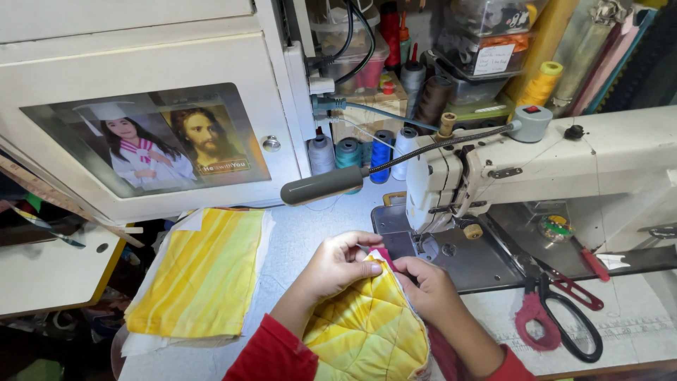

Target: Sewing a pink fabric binding onto the edge of a yellow quilted fabric piece using an industrial sewing machine

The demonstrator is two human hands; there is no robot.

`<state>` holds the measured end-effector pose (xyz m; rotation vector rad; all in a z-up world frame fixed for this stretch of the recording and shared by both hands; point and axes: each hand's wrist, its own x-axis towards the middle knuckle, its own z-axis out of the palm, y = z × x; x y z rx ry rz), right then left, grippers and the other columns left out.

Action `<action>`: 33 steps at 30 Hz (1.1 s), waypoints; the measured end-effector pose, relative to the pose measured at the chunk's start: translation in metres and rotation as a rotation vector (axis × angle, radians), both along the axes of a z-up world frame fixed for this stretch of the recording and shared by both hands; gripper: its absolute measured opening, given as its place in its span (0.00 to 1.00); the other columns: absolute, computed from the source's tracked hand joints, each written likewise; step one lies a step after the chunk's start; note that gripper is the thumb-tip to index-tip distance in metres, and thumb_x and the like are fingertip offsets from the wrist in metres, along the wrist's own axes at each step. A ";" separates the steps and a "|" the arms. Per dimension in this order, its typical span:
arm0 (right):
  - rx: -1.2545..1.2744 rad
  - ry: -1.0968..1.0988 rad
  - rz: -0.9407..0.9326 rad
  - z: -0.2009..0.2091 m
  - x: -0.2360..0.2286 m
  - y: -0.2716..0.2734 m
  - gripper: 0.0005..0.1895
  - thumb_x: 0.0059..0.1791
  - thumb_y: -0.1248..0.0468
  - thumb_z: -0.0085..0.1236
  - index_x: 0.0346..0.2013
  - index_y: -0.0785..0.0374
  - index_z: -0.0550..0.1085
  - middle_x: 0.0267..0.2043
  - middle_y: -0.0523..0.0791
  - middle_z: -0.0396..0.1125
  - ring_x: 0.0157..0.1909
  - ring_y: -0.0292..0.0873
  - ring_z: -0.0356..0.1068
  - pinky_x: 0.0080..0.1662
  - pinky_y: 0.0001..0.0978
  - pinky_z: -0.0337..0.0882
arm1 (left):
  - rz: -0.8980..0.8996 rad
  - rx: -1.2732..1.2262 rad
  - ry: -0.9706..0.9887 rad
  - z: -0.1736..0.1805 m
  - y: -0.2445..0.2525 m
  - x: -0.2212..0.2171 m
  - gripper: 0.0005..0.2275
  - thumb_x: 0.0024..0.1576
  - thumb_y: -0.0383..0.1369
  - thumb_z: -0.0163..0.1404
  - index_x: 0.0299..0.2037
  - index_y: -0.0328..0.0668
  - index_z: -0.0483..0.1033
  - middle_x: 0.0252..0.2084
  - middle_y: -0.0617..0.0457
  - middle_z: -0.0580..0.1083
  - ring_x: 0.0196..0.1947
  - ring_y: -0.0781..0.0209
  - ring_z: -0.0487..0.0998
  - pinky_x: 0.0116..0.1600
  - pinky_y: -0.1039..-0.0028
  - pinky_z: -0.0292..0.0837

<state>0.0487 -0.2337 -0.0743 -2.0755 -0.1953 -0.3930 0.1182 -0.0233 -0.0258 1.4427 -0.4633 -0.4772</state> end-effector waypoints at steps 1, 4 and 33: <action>-0.002 0.015 0.009 0.000 0.000 0.000 0.07 0.48 0.64 0.59 0.38 0.57 0.82 0.38 0.38 0.79 0.42 0.34 0.77 0.46 0.27 0.73 | -0.018 0.019 -0.004 0.000 0.001 0.000 0.22 0.50 0.26 0.64 0.57 0.35 0.78 0.23 0.60 0.72 0.24 0.75 0.70 0.32 0.82 0.71; -0.034 -0.059 0.053 0.009 -0.005 0.003 0.06 0.48 0.64 0.59 0.37 0.58 0.81 0.37 0.39 0.78 0.40 0.35 0.76 0.44 0.28 0.74 | -0.044 0.031 -0.278 -0.014 0.002 0.010 0.21 0.47 0.27 0.66 0.53 0.36 0.80 0.59 0.49 0.74 0.31 0.76 0.70 0.40 0.87 0.71; 0.158 0.170 0.015 -0.001 -0.013 0.009 0.16 0.46 0.70 0.59 0.47 0.55 0.82 0.40 0.38 0.78 0.41 0.30 0.74 0.46 0.21 0.74 | -0.143 -0.045 -0.114 -0.017 0.010 0.014 0.07 0.55 0.27 0.61 0.39 0.38 0.76 0.37 0.54 0.76 0.35 0.70 0.76 0.41 0.80 0.74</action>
